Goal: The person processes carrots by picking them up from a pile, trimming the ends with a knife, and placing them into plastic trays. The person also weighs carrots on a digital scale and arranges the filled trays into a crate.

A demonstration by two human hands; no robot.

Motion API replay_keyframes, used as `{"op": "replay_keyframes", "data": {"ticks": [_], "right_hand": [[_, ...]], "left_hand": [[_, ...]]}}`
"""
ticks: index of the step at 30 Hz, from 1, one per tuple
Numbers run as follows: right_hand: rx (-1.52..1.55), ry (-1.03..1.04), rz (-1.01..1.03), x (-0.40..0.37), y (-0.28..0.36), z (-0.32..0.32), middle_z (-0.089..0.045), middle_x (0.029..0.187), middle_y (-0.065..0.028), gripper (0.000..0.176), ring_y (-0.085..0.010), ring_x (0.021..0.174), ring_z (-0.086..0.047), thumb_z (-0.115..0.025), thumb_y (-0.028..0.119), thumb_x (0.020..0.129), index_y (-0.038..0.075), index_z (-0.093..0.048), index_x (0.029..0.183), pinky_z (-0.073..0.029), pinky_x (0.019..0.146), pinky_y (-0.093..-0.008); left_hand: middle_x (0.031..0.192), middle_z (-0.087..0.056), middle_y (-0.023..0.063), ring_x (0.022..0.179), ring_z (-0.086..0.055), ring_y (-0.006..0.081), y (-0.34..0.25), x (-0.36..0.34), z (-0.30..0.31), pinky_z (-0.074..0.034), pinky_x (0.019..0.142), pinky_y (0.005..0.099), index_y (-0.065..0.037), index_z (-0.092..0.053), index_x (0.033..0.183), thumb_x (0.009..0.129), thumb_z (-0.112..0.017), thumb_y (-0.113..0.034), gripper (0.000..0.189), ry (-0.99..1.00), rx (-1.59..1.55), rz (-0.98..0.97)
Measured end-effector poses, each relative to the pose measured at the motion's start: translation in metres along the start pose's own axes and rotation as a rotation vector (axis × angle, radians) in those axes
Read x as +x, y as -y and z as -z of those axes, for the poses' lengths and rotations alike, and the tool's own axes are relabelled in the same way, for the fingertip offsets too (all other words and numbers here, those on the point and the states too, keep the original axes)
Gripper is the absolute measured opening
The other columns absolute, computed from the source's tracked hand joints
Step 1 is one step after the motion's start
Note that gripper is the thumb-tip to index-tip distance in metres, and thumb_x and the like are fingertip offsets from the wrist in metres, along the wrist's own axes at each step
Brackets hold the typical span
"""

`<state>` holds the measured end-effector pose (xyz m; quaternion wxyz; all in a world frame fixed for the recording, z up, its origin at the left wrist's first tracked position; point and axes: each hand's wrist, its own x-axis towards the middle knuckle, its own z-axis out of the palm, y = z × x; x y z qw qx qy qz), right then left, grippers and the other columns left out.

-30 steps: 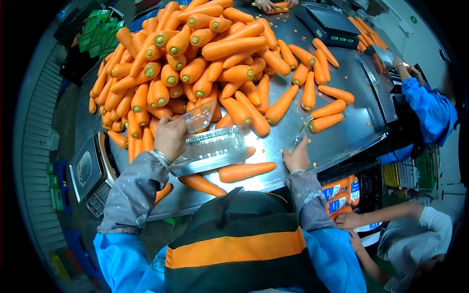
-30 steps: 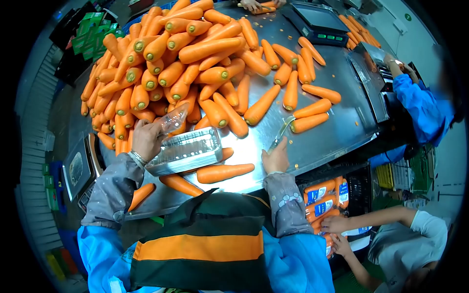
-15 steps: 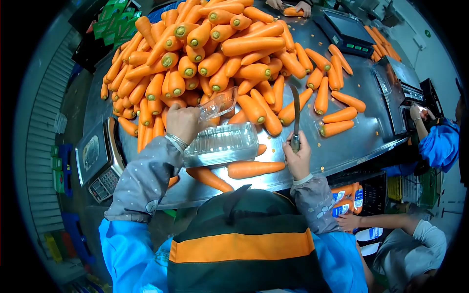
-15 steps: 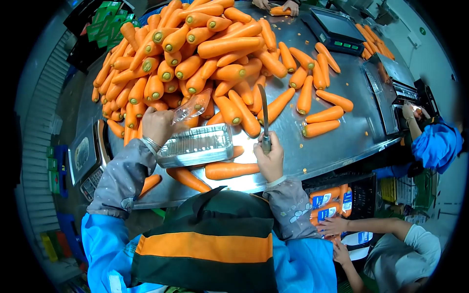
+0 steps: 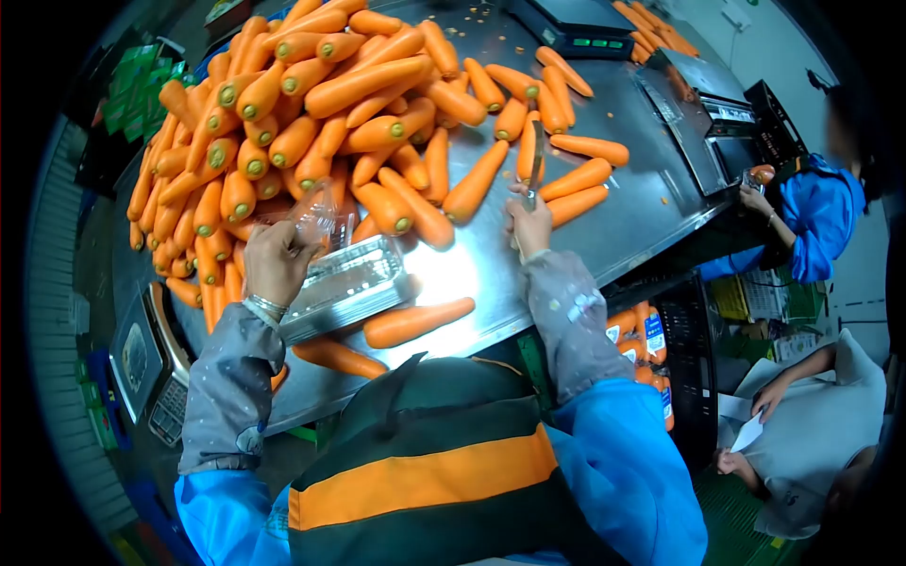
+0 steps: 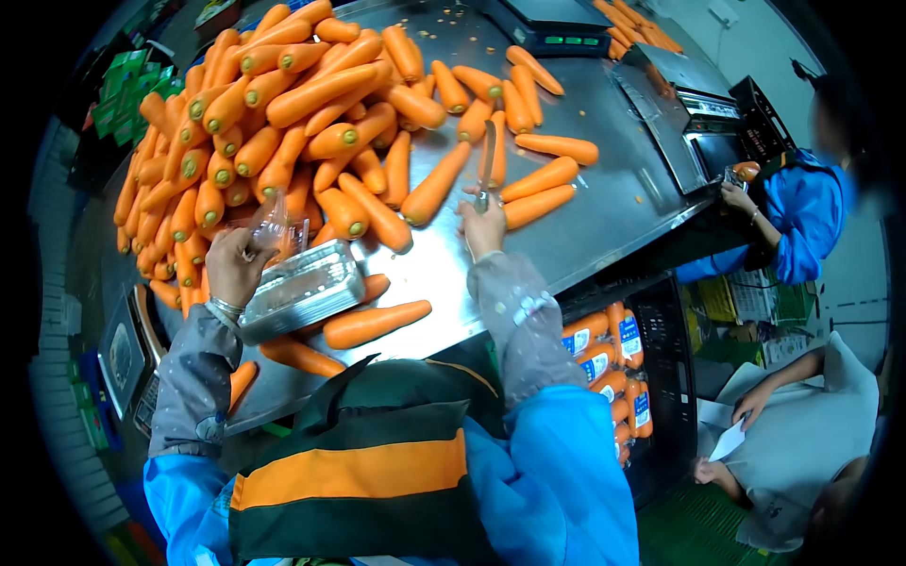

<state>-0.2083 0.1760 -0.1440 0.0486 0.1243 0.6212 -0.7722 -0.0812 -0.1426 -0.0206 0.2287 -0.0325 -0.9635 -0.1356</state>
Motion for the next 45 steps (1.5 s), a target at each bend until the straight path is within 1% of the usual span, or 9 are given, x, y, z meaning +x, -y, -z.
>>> {"op": "replay_keyframes", "data": {"ticks": [4, 13, 19, 22, 26, 33, 39, 41, 45], "right_hand": [[-0.431, -0.022, 0.293, 0.035, -0.052, 0.019, -0.061, 0.08, -0.0062, 0.013, -0.0165, 0.078, -0.06, -0.062, 0.005, 0.08, 0.003, -0.057, 0.092, -0.047, 0.071, -0.0293], [-0.556, -0.212, 0.525, 0.107, -0.038, 0.107, -0.062, 0.082, -0.0107, 0.013, -0.0255, 0.078, -0.06, -0.065, 0.012, 0.077, 0.007, -0.062, 0.088, -0.047, 0.073, -0.0354], [-0.676, -0.385, 0.683, 0.193, -0.011, 0.194, -0.065, 0.078, -0.0103, 0.015, -0.0197, 0.059, -0.058, -0.064, 0.017, 0.082, 0.007, -0.062, 0.092, -0.047, 0.058, -0.0312], [-0.147, -0.021, 0.122, 0.102, 0.077, 0.134, -0.063, 0.079, -0.0089, 0.022, -0.0076, 0.047, -0.048, -0.059, 0.018, 0.089, 0.003, -0.058, 0.104, -0.04, 0.044, -0.0205], [-0.231, 0.35, -0.141, 0.031, 0.085, 0.108, -0.066, 0.073, -0.0078, 0.029, -0.0044, 0.037, -0.04, -0.065, 0.023, 0.085, 0.003, -0.06, 0.105, -0.03, 0.033, -0.0201], [-0.587, 0.321, -0.162, 0.026, 0.029, 0.122, -0.064, 0.067, -0.0029, 0.026, -0.0055, 0.046, -0.049, -0.072, 0.015, 0.077, 0.001, -0.065, 0.098, -0.037, 0.04, -0.0224], [-0.691, 0.175, 0.197, 0.035, 0.015, 0.114, -0.063, 0.072, -0.003, 0.036, -0.0126, 0.07, -0.059, -0.073, 0.024, 0.077, 0.0, -0.061, 0.102, -0.047, 0.065, -0.0275], [-0.548, 0.071, -0.087, 0.024, 0.042, 0.109, -0.062, 0.072, -0.0024, 0.03, -0.0052, 0.05, -0.048, -0.071, 0.026, 0.081, 0.004, -0.06, 0.098, -0.038, 0.045, -0.0224], [-0.39, 0.438, -0.185, 0.007, 0.053, 0.104, -0.06, 0.072, -0.0007, 0.023, -0.0032, 0.045, -0.044, -0.071, 0.014, 0.079, 0.003, -0.059, 0.095, -0.033, 0.04, -0.02]], "left_hand": [[0.057, -0.047, 0.0097, 0.056, -0.046, 0.0296, -0.003, 0.007, -0.007, -0.037, 0.056, 0.037, -0.005, -0.046, 0.059, 0.054, -0.083, -0.015, 0.039, -0.027, 0.14, -0.088], [0.068, -0.056, 0.0115, 0.064, -0.052, 0.0319, -0.024, 0.024, 0.004, -0.04, 0.06, 0.0356, -0.005, -0.058, 0.073, 0.075, -0.068, -0.01, 0.012, -0.024, 0.063, -0.022], [0.069, -0.053, 0.0088, 0.066, -0.053, 0.0308, -0.11, 0.053, -0.013, -0.041, 0.062, 0.0393, -0.006, -0.056, 0.074, 0.064, -0.069, -0.005, 0.017, 0.01, -0.087, -0.314], [0.061, -0.046, 0.0088, 0.06, -0.054, 0.0274, -0.16, 0.051, -0.07, -0.04, 0.053, 0.038, -0.004, -0.05, 0.068, 0.061, -0.059, -0.002, 0.012, 0.079, -0.262, -0.474], [0.068, -0.056, 0.0075, 0.065, -0.06, 0.0235, -0.21, 0.042, -0.148, -0.048, 0.053, 0.0358, -0.006, -0.053, 0.075, 0.069, -0.057, -0.008, 0.008, 0.246, -0.272, -0.549], [0.077, -0.058, 0.0046, 0.067, -0.062, 0.0194, -0.228, 0.016, -0.183, -0.049, 0.051, 0.0328, -0.01, -0.055, 0.084, 0.074, -0.057, -0.014, 0.011, 0.369, -0.186, -0.463], [0.072, -0.051, 0.0031, 0.064, -0.061, 0.0193, -0.233, 0.008, -0.162, -0.05, 0.049, 0.0332, -0.011, -0.054, 0.079, 0.075, -0.059, -0.017, 0.009, 0.271, -0.23, -0.451], [0.074, -0.05, 0.0028, 0.062, -0.06, 0.018, -0.238, 0.007, -0.156, -0.048, 0.045, 0.03, -0.011, -0.052, 0.083, 0.074, -0.059, -0.017, 0.012, 0.221, -0.188, -0.436], [0.075, -0.05, 0.0022, 0.057, -0.058, 0.0161, -0.24, 0.003, -0.163, -0.044, 0.038, 0.0265, -0.012, -0.05, 0.083, 0.072, -0.059, -0.017, 0.015, 0.182, -0.229, -0.448]]}}
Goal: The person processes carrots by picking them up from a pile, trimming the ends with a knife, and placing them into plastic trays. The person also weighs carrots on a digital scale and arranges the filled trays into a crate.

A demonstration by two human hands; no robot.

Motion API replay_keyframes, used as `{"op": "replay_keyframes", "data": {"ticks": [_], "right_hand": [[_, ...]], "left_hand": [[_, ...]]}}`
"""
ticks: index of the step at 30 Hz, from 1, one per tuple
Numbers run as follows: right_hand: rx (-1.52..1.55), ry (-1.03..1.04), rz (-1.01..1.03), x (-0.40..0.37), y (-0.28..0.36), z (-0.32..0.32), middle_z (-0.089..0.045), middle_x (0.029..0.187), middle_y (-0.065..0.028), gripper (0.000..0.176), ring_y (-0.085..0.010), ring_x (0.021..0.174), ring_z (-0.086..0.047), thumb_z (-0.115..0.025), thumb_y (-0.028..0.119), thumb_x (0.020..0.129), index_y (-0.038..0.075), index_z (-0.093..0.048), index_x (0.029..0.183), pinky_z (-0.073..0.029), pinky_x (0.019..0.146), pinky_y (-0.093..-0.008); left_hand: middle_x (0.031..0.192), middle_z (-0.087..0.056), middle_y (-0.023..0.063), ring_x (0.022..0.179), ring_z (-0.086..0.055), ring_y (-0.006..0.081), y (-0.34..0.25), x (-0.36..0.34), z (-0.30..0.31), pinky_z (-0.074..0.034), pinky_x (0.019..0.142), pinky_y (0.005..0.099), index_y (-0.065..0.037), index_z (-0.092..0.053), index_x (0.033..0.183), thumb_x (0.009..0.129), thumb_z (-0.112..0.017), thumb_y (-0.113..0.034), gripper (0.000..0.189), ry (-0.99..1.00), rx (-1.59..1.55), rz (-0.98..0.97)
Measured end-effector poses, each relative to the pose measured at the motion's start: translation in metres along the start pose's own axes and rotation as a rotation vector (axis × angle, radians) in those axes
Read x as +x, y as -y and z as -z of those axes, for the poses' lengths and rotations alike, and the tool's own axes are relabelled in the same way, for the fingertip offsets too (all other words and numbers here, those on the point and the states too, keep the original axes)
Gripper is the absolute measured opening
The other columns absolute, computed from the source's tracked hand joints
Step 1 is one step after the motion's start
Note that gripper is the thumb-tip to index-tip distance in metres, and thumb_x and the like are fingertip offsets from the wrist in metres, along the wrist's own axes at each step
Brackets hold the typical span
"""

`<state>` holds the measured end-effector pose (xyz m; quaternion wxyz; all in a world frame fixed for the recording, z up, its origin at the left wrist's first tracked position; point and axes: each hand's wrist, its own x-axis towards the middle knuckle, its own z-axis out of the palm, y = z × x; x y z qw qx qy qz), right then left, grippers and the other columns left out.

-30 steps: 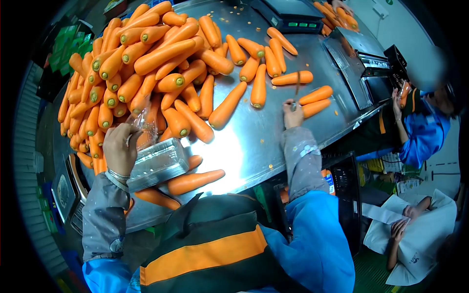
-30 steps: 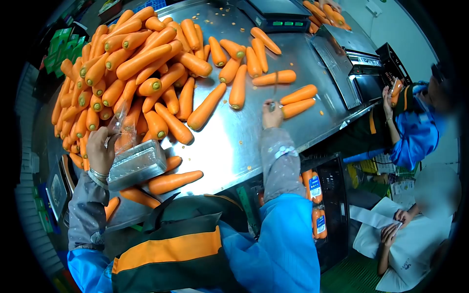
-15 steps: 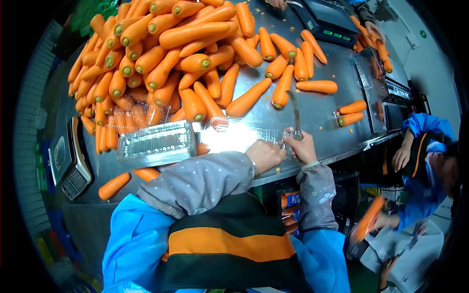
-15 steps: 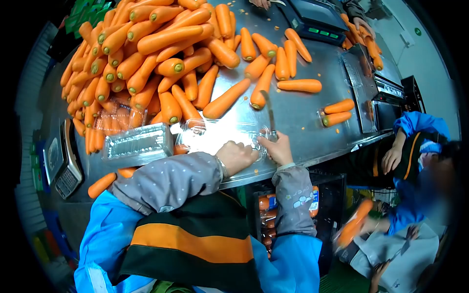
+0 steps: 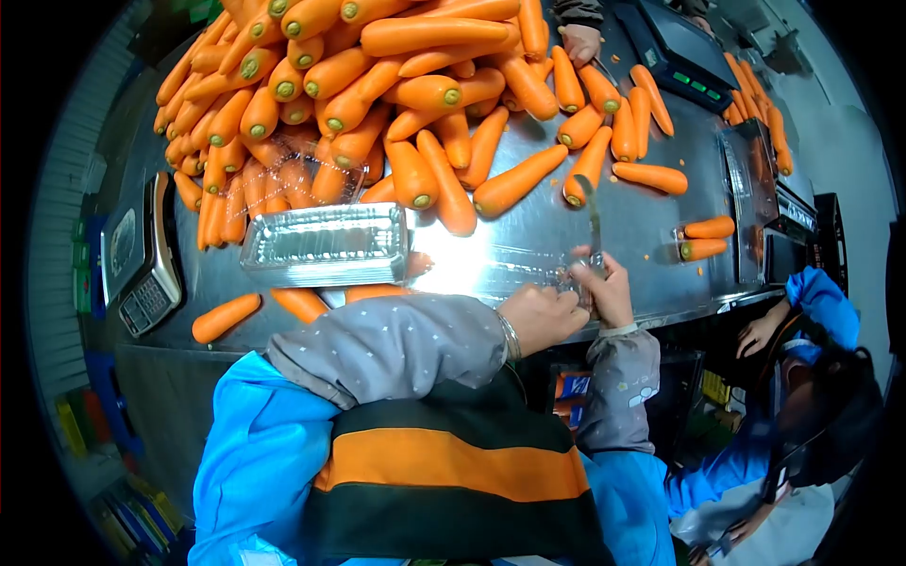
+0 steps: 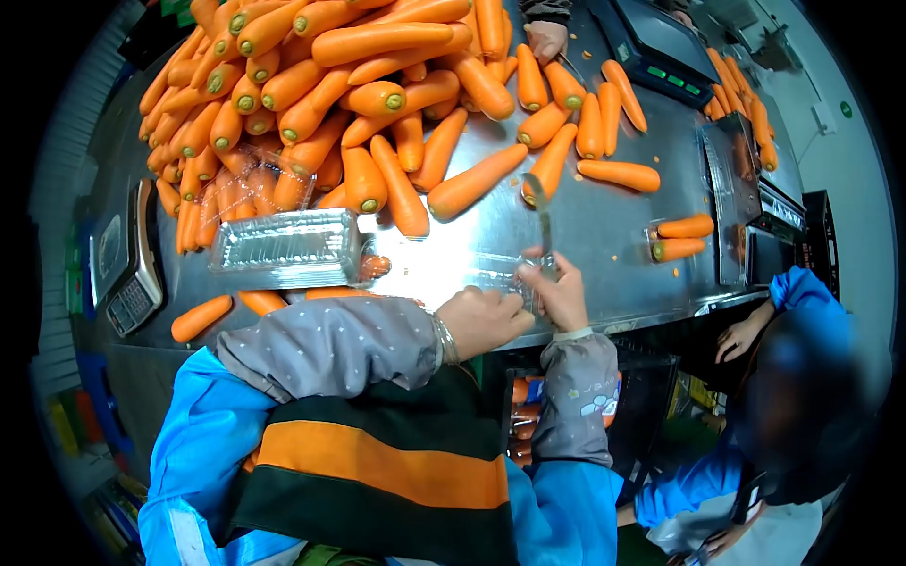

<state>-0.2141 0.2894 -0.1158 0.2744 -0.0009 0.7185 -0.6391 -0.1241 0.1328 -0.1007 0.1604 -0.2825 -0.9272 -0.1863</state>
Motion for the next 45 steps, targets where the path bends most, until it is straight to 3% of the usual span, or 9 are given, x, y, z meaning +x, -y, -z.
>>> {"op": "replay_keyframes", "data": {"ticks": [5, 8, 11, 17, 21, 28, 33, 38, 45], "right_hand": [[-0.107, -0.09, 0.126, 0.014, -0.018, 0.021, -0.059, 0.073, 0.0005, 0.023, -0.0029, 0.045, -0.045, -0.071, 0.002, 0.073, 0.005, -0.059, 0.093, -0.033, 0.04, -0.0192], [-0.04, -0.303, -0.017, 0.006, -0.009, 0.066, -0.06, 0.075, -0.0003, 0.025, -0.0025, 0.041, -0.037, -0.07, 0.005, 0.074, 0.007, -0.058, 0.096, -0.025, 0.034, -0.0176], [-0.041, -0.462, 0.068, 0.016, -0.04, 0.118, -0.066, 0.085, -0.0076, 0.021, -0.013, 0.082, -0.06, -0.064, 0.004, 0.083, 0.004, -0.059, 0.103, -0.044, 0.069, -0.0222], [-0.284, -0.646, 0.155, 0.029, -0.057, 0.153, -0.067, 0.085, -0.005, 0.019, -0.0033, 0.038, -0.034, -0.064, 0.012, 0.085, 0.006, -0.06, 0.103, -0.021, 0.035, -0.0195], [-0.793, -0.751, 0.427, 0.023, -0.05, 0.144, -0.064, 0.093, -0.0114, 0.03, -0.0195, 0.079, -0.059, -0.067, 0.022, 0.085, 0.001, -0.062, 0.106, -0.047, 0.073, -0.03], [-0.588, -0.691, 0.508, 0.004, -0.034, 0.041, -0.063, 0.087, -0.006, 0.024, -0.0167, 0.082, -0.058, -0.066, 0.017, 0.085, 0.001, -0.065, 0.103, -0.047, 0.078, -0.0296], [0.211, -0.05, 0.18, -0.06, 0.012, -0.111, -0.064, 0.102, -0.0169, 0.036, -0.0024, 0.04, -0.037, -0.058, 0.019, 0.086, 0.002, -0.054, 0.117, -0.029, 0.036, -0.0176], [0.627, 0.242, 0.177, -0.072, 0.016, -0.12, -0.047, 0.129, -0.0239, 0.068, -0.004, 0.043, -0.041, -0.064, 0.004, 0.073, 0.0, -0.033, 0.133, -0.035, 0.038, -0.0172], [0.595, -0.271, 0.249, -0.071, 0.025, -0.099, -0.059, 0.087, -0.0088, 0.049, -0.0093, 0.047, -0.049, -0.069, 0.0, 0.071, 0.0, -0.045, 0.114, -0.037, 0.039, -0.0195]], "left_hand": [[0.095, -0.055, 0.0053, 0.099, -0.053, 0.0232, 0.006, -0.008, 0.032, -0.047, 0.08, 0.0371, -0.012, -0.056, 0.106, 0.075, -0.067, -0.02, 0.034, 0.115, -0.344, 0.023], [0.09, -0.06, 0.0096, 0.087, -0.059, 0.0271, 0.026, -0.072, 0.101, -0.048, 0.074, 0.0364, -0.006, -0.06, 0.096, 0.074, -0.064, -0.004, 0.022, -0.326, -0.447, 0.294], [0.078, -0.06, 0.0135, 0.074, -0.061, 0.032, 0.056, -0.18, 0.168, -0.049, 0.067, 0.0371, -0.003, -0.059, 0.086, 0.069, -0.06, 0.002, 0.017, -0.295, -0.187, 0.799], [0.098, -0.06, 0.0118, 0.099, -0.056, 0.0313, 0.102, -0.365, 0.183, -0.042, 0.089, 0.0424, -0.008, -0.058, 0.103, 0.062, -0.06, 0.0, 0.041, 0.281, 0.494, 1.328], [0.099, -0.058, 0.0075, 0.104, -0.053, 0.0275, 0.145, -0.42, 0.154, -0.037, 0.09, 0.0445, -0.011, -0.06, 0.099, 0.06, -0.063, -0.004, 0.04, 0.354, 0.545, 1.295], [0.085, -0.055, 0.0126, 0.086, -0.053, 0.0367, 0.112, -0.326, 0.204, -0.043, 0.073, 0.041, -0.004, -0.058, 0.088, 0.049, -0.06, -0.005, 0.038, 0.237, 0.039, 1.17], [0.083, -0.057, 0.0089, 0.08, -0.055, 0.0186, 0.067, -0.18, 0.215, -0.045, 0.076, 0.0306, -0.002, -0.053, 0.088, 0.054, -0.062, -0.001, 0.035, 0.011, -0.702, 0.903], [0.079, -0.058, 0.0179, 0.079, -0.058, 0.0402, 0.042, -0.052, 0.169, -0.046, 0.066, 0.0424, -0.004, -0.049, 0.086, 0.064, -0.069, -0.007, 0.03, -0.156, -0.821, 0.669], [0.1, -0.052, 0.0185, 0.099, -0.051, 0.0363, 0.012, 0.043, 0.086, -0.04, 0.089, 0.0419, -0.002, -0.042, 0.106, 0.07, -0.076, -0.026, 0.055, -0.243, -0.798, 0.444]]}}
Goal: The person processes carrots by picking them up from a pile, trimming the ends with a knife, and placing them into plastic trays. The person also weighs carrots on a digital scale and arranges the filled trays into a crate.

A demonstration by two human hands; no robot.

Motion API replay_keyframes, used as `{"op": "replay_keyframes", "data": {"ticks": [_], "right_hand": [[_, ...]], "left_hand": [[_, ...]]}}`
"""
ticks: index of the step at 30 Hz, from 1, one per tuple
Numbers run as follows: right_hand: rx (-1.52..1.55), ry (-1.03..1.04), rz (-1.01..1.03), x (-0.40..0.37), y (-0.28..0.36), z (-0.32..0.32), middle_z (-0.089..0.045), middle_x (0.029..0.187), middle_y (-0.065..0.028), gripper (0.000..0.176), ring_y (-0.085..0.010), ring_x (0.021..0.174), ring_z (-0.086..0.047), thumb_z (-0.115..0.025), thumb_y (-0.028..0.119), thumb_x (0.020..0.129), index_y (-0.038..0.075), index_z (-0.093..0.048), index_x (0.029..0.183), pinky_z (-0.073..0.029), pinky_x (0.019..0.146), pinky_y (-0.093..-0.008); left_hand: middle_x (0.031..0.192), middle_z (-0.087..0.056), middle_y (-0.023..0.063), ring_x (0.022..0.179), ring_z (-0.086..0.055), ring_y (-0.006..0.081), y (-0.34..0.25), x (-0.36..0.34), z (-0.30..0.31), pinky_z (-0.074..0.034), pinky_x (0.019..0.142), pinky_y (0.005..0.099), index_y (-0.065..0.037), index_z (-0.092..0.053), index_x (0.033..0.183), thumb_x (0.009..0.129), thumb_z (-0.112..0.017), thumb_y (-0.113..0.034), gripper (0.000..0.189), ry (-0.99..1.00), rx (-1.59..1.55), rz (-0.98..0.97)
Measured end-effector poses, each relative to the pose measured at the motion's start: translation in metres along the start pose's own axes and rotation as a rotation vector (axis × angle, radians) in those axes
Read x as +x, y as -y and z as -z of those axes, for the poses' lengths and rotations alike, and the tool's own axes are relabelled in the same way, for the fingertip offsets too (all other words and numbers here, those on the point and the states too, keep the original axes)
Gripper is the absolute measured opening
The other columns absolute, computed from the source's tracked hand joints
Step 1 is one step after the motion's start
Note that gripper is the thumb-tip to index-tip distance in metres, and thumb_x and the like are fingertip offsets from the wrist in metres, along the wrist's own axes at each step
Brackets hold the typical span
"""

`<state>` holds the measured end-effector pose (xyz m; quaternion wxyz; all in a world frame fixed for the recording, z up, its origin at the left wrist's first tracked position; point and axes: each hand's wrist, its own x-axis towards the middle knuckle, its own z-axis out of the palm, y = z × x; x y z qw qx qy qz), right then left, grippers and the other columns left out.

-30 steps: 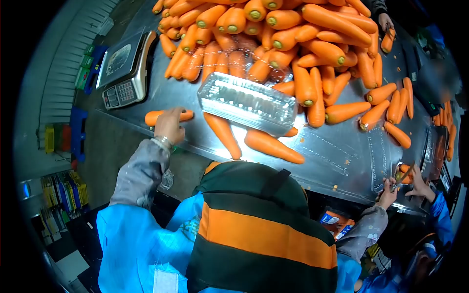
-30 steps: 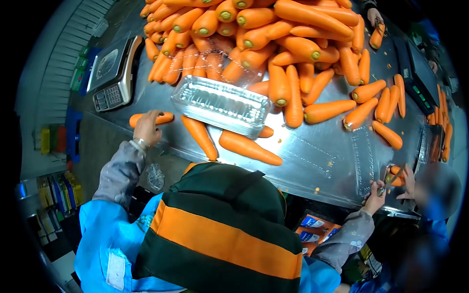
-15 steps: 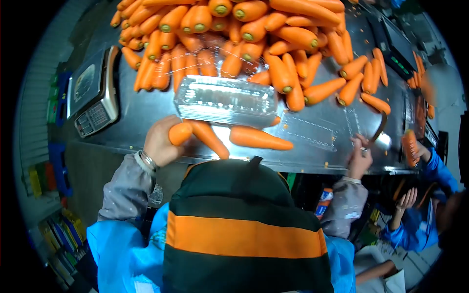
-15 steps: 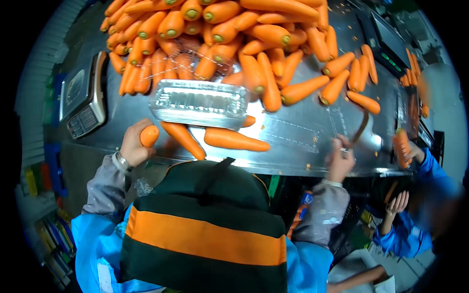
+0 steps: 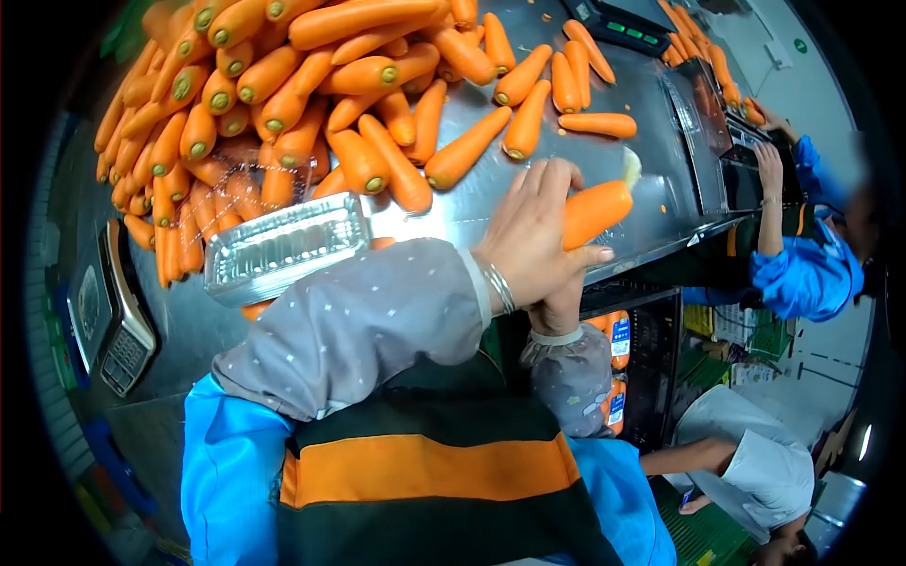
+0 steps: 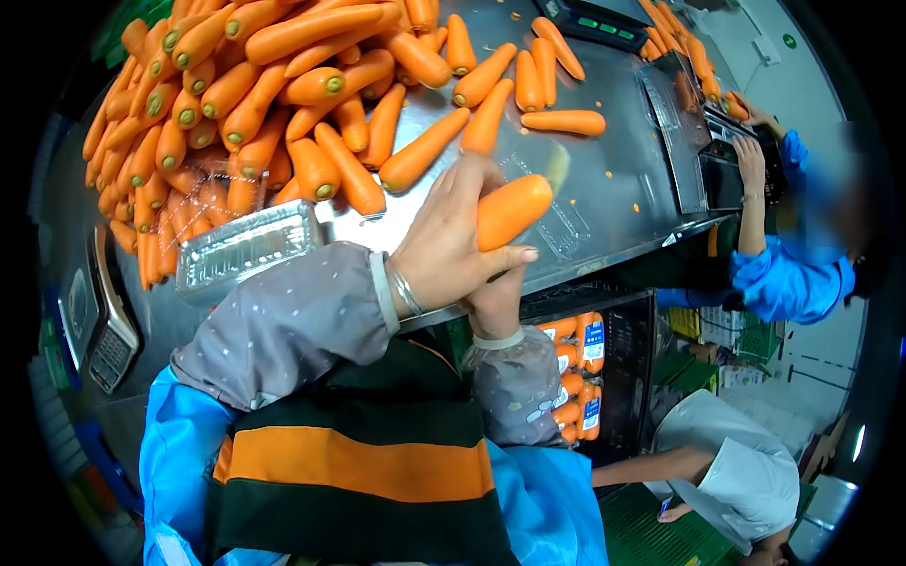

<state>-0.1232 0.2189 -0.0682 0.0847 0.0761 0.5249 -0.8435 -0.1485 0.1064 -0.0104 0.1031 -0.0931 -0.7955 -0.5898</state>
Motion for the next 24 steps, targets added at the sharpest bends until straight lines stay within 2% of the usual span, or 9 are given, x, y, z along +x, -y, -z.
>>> {"op": "replay_keyframes", "data": {"ticks": [2, 4, 6, 9, 12, 15, 16, 20, 24], "right_hand": [[0.01, -0.044, 0.034, 0.013, 0.005, 0.03, -0.059, 0.085, -0.0076, 0.042, -0.0089, 0.047, -0.049, -0.07, 0.001, 0.073, 0.0, -0.049, 0.109, -0.038, 0.04, -0.0197], [0.026, -0.085, 0.069, 0.032, 0.019, 0.056, -0.059, 0.084, -0.0065, 0.035, -0.0075, 0.045, -0.047, -0.068, 0.002, 0.076, 0.001, -0.051, 0.106, -0.038, 0.04, -0.0196], [0.065, -0.113, 0.138, 0.06, 0.036, 0.079, -0.059, 0.088, -0.0072, 0.037, -0.0063, 0.048, -0.046, -0.066, 0.001, 0.077, -0.001, -0.05, 0.11, -0.038, 0.042, -0.0185], [0.075, -0.128, 0.22, 0.082, 0.041, 0.099, -0.059, 0.094, -0.0089, 0.043, -0.0068, 0.053, -0.048, -0.066, -0.003, 0.076, -0.003, -0.048, 0.115, -0.04, 0.044, -0.0184], [0.121, -0.184, 0.253, 0.104, 0.033, 0.104, -0.056, 0.114, -0.0141, 0.052, -0.0088, 0.056, -0.051, -0.066, -0.009, 0.072, -0.003, -0.047, 0.12, -0.043, 0.045, -0.0183], [0.241, -0.172, 0.142, 0.13, 0.009, 0.12, -0.056, 0.116, -0.0133, 0.062, -0.008, 0.056, -0.05, -0.065, -0.01, 0.073, 0.004, -0.04, 0.128, -0.043, 0.043, -0.0191], [0.258, -0.151, 0.096, 0.132, 0.003, 0.124, -0.055, 0.117, -0.0132, 0.061, -0.0075, 0.056, -0.049, -0.065, -0.011, 0.073, 0.005, -0.041, 0.127, -0.043, 0.043, -0.0192], [0.313, -0.061, 0.096, 0.122, 0.004, 0.138, -0.048, 0.128, -0.0158, 0.057, -0.0066, 0.054, -0.047, -0.061, -0.013, 0.073, 0.009, -0.04, 0.122, -0.041, 0.043, -0.0185], [0.255, -0.16, 0.064, 0.117, 0.015, 0.162, -0.053, 0.121, -0.0193, 0.047, -0.0058, 0.05, -0.045, -0.059, -0.009, 0.078, 0.009, -0.042, 0.118, -0.039, 0.041, -0.0186]], "left_hand": [[0.106, -0.048, 0.0189, 0.105, -0.047, 0.0351, 0.017, 0.013, -0.02, -0.036, 0.094, 0.0416, -0.001, -0.038, 0.113, 0.071, -0.075, -0.029, 0.062, -0.035, -0.127, -0.007], [0.107, -0.049, 0.0195, 0.104, -0.048, 0.0351, 0.053, 0.024, -0.015, -0.037, 0.094, 0.0411, 0.001, -0.043, 0.112, 0.076, -0.069, -0.026, 0.052, 0.012, -0.053, 0.039], [0.115, -0.051, 0.0173, 0.111, -0.046, 0.0358, 0.092, 0.027, -0.012, -0.036, 0.096, 0.0413, 0.0, -0.047, 0.112, 0.077, -0.058, -0.01, 0.039, 0.172, 0.341, -0.053], [0.123, -0.051, 0.0141, 0.122, -0.042, 0.0306, 0.13, 0.047, -0.032, -0.032, 0.104, 0.0409, -0.005, -0.047, 0.121, 0.073, -0.06, -0.006, 0.049, 0.368, 0.727, -0.333], [0.122, -0.051, 0.0121, 0.127, -0.038, 0.0273, 0.177, 0.055, -0.073, -0.024, 0.108, 0.044, -0.007, -0.051, 0.121, 0.076, -0.062, -0.015, 0.048, 0.252, 0.954, -0.381], [0.12, -0.052, 0.0116, 0.129, -0.035, 0.0257, 0.165, 0.06, -0.079, -0.019, 0.11, 0.0466, -0.006, -0.057, 0.113, 0.079, -0.061, -0.025, 0.039, 0.516, 1.022, -0.159], [0.113, -0.056, 0.0106, 0.125, -0.04, 0.0253, 0.16, 0.059, -0.08, -0.019, 0.11, 0.0457, -0.006, -0.061, 0.103, 0.082, -0.06, -0.03, 0.033, 0.544, 1.054, -0.17], [0.104, -0.063, 0.0084, 0.111, -0.051, 0.0217, 0.133, 0.048, -0.078, -0.02, 0.109, 0.0454, -0.007, -0.062, 0.106, 0.087, -0.055, -0.036, 0.036, 0.707, 1.017, -0.032], [0.088, -0.064, 0.0113, 0.097, -0.057, 0.0252, 0.154, 0.025, -0.088, -0.028, 0.105, 0.0444, -0.007, -0.063, 0.091, 0.084, -0.056, -0.032, 0.027, 0.565, 0.834, -0.041]]}}
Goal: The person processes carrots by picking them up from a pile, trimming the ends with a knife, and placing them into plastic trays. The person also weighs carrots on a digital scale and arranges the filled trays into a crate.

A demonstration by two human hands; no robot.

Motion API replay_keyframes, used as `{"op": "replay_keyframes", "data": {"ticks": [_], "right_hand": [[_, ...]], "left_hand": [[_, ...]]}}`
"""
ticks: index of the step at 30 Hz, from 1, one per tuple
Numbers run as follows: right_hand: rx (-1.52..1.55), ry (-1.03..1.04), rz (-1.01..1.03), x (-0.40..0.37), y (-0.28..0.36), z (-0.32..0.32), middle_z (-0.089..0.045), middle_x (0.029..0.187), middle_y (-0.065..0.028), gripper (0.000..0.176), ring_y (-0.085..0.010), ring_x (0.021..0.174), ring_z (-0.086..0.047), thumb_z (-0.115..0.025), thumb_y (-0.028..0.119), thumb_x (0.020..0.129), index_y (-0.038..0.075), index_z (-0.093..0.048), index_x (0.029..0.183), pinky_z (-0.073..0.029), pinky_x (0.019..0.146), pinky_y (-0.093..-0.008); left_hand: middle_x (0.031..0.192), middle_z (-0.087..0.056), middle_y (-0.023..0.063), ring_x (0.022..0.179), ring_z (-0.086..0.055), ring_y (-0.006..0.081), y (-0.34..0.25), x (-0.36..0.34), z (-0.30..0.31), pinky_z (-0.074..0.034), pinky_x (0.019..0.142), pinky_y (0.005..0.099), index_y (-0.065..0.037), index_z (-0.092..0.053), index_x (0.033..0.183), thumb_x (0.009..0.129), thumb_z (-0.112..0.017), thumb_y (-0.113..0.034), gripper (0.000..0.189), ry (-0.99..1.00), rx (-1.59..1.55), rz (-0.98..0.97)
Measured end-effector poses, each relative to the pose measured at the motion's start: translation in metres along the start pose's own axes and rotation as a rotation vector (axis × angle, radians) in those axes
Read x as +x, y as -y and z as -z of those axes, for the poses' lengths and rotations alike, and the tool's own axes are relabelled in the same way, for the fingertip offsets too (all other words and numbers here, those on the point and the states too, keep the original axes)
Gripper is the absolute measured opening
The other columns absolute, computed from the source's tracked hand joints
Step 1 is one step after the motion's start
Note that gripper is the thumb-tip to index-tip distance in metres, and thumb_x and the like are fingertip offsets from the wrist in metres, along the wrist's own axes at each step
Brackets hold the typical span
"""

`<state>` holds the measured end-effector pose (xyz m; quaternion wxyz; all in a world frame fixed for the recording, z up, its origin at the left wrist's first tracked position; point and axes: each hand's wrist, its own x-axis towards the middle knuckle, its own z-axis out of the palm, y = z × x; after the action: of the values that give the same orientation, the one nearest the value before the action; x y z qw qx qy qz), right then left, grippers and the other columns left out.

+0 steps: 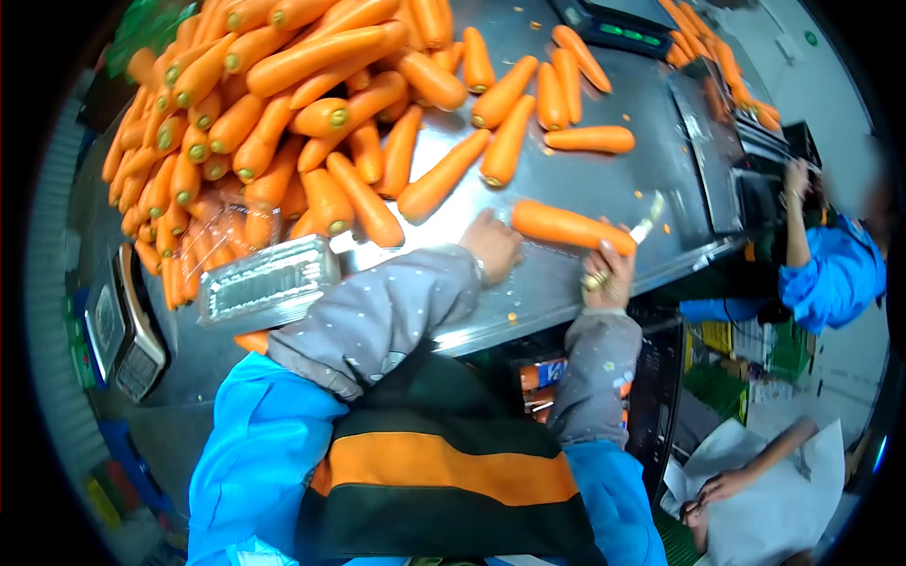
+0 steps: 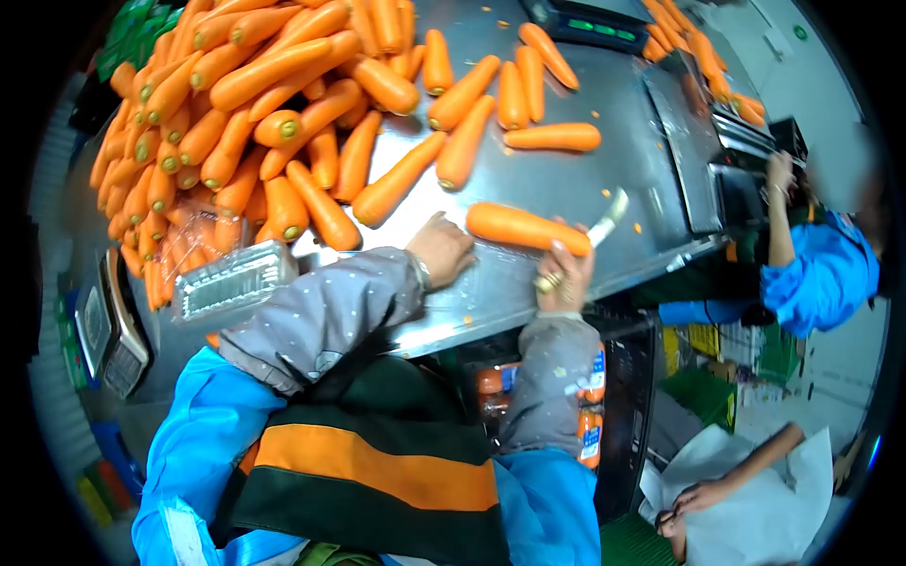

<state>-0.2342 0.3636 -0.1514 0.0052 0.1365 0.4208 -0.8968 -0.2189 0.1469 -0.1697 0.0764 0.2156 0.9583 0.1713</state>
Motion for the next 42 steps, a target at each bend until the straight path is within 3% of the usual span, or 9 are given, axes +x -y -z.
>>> {"op": "replay_keyframes", "data": {"ticks": [3, 9, 11, 13, 18, 22, 28, 35, 42], "right_hand": [[0.089, -0.015, -0.109, -0.001, 0.004, 0.031, -0.054, 0.12, -0.0187, 0.031, -0.0041, 0.047, -0.04, -0.054, -0.005, 0.084, 0.008, -0.047, 0.111, -0.035, 0.039, -0.0182], [0.108, 0.066, -0.318, 0.005, 0.002, 0.024, -0.056, 0.117, -0.011, 0.025, -0.0029, 0.046, -0.035, -0.052, 0.001, 0.089, 0.005, -0.05, 0.114, -0.034, 0.039, -0.0168], [0.063, -0.074, -0.435, 0.026, 0.001, 0.058, -0.057, 0.089, -0.0057, 0.032, -0.0032, 0.045, -0.036, -0.061, 0.005, 0.086, 0.005, -0.048, 0.116, -0.034, 0.039, -0.0178], [-0.157, -0.185, -0.238, 0.02, 0.0, 0.06, -0.055, 0.081, -0.0037, 0.037, -0.0042, 0.045, -0.037, -0.066, 0.004, 0.083, 0.007, -0.048, 0.115, -0.034, 0.039, -0.0186], [-0.475, -0.341, 0.081, -0.011, -0.005, 0.025, -0.061, 0.103, -0.0081, 0.04, -0.0055, 0.046, -0.039, -0.066, 0.0, 0.079, 0.005, -0.047, 0.114, -0.035, 0.04, -0.0188], [-0.537, -0.365, 0.206, -0.025, -0.002, 0.007, -0.061, 0.115, -0.0112, 0.037, -0.0056, 0.045, -0.039, -0.061, 0.001, 0.081, 0.003, -0.047, 0.115, -0.035, 0.04, -0.0188], [-0.438, -0.249, 0.166, -0.047, -0.017, -0.028, -0.057, 0.068, -0.0059, 0.031, -0.0069, 0.04, -0.04, -0.055, 0.013, 0.089, 0.003, -0.048, 0.117, -0.031, 0.035, -0.0213], [-0.476, -0.089, 0.062, -0.096, -0.041, -0.075, -0.057, 0.067, -0.0092, 0.022, -0.0077, 0.04, -0.042, -0.056, 0.004, 0.087, 0.003, -0.05, 0.107, -0.032, 0.035, -0.0211], [-0.542, -0.031, 0.002, -0.125, -0.048, -0.06, -0.054, 0.06, -0.0047, 0.018, -0.0063, 0.04, -0.042, -0.054, 0.002, 0.087, 0.002, -0.052, 0.104, -0.033, 0.038, -0.0194]], "left_hand": [[0.095, -0.063, 0.01, 0.103, -0.056, 0.0238, 0.002, 0.002, -0.008, -0.032, 0.101, 0.046, -0.008, -0.062, 0.095, 0.082, -0.06, -0.033, 0.028, 0.162, -0.017, 0.031], [0.105, -0.06, 0.0096, 0.109, -0.053, 0.0279, 0.011, -0.012, -0.014, -0.034, 0.101, 0.0468, -0.009, -0.06, 0.106, 0.08, -0.062, -0.022, 0.029, 0.057, -0.195, 0.008], [0.104, -0.06, 0.0108, 0.107, -0.053, 0.0298, 0.011, -0.034, 0.013, -0.038, 0.097, 0.0433, -0.008, -0.059, 0.106, 0.079, -0.063, -0.018, 0.028, -0.056, -0.349, 0.033], [0.103, -0.059, 0.0117, 0.105, -0.053, 0.0317, 0.016, -0.067, 0.052, -0.042, 0.092, 0.04, -0.008, -0.059, 0.105, 0.077, -0.064, -0.013, 0.028, -0.242, -0.454, 0.062], [0.099, -0.062, 0.0117, 0.094, -0.058, 0.0301, 0.092, -0.177, 0.153, -0.046, 0.082, 0.0374, -0.007, -0.063, 0.097, 0.077, -0.065, -0.012, 0.02, -0.786, -0.198, 0.362], [0.092, -0.063, 0.0129, 0.09, -0.059, 0.0325, 0.151, -0.234, 0.173, -0.047, 0.08, 0.0401, -0.006, -0.064, 0.092, 0.074, -0.066, -0.013, 0.019, -0.718, -0.104, 0.53], [0.107, -0.058, 0.0136, 0.104, -0.054, 0.0313, 0.148, -0.17, 0.207, -0.045, 0.086, 0.0396, -0.007, -0.054, 0.113, 0.079, -0.067, -0.027, 0.042, -0.681, 0.088, 0.482], [0.1, -0.055, 0.0122, 0.099, -0.052, 0.0305, 0.162, -0.088, 0.222, -0.043, 0.08, 0.0406, -0.008, -0.052, 0.107, 0.065, -0.063, -0.009, 0.044, -0.672, 0.383, 0.427], [0.101, -0.054, 0.0081, 0.103, -0.051, 0.0264, 0.209, -0.045, 0.239, -0.039, 0.083, 0.04, -0.009, -0.052, 0.104, 0.063, -0.072, -0.019, 0.046, -0.466, 0.604, 0.531]]}}
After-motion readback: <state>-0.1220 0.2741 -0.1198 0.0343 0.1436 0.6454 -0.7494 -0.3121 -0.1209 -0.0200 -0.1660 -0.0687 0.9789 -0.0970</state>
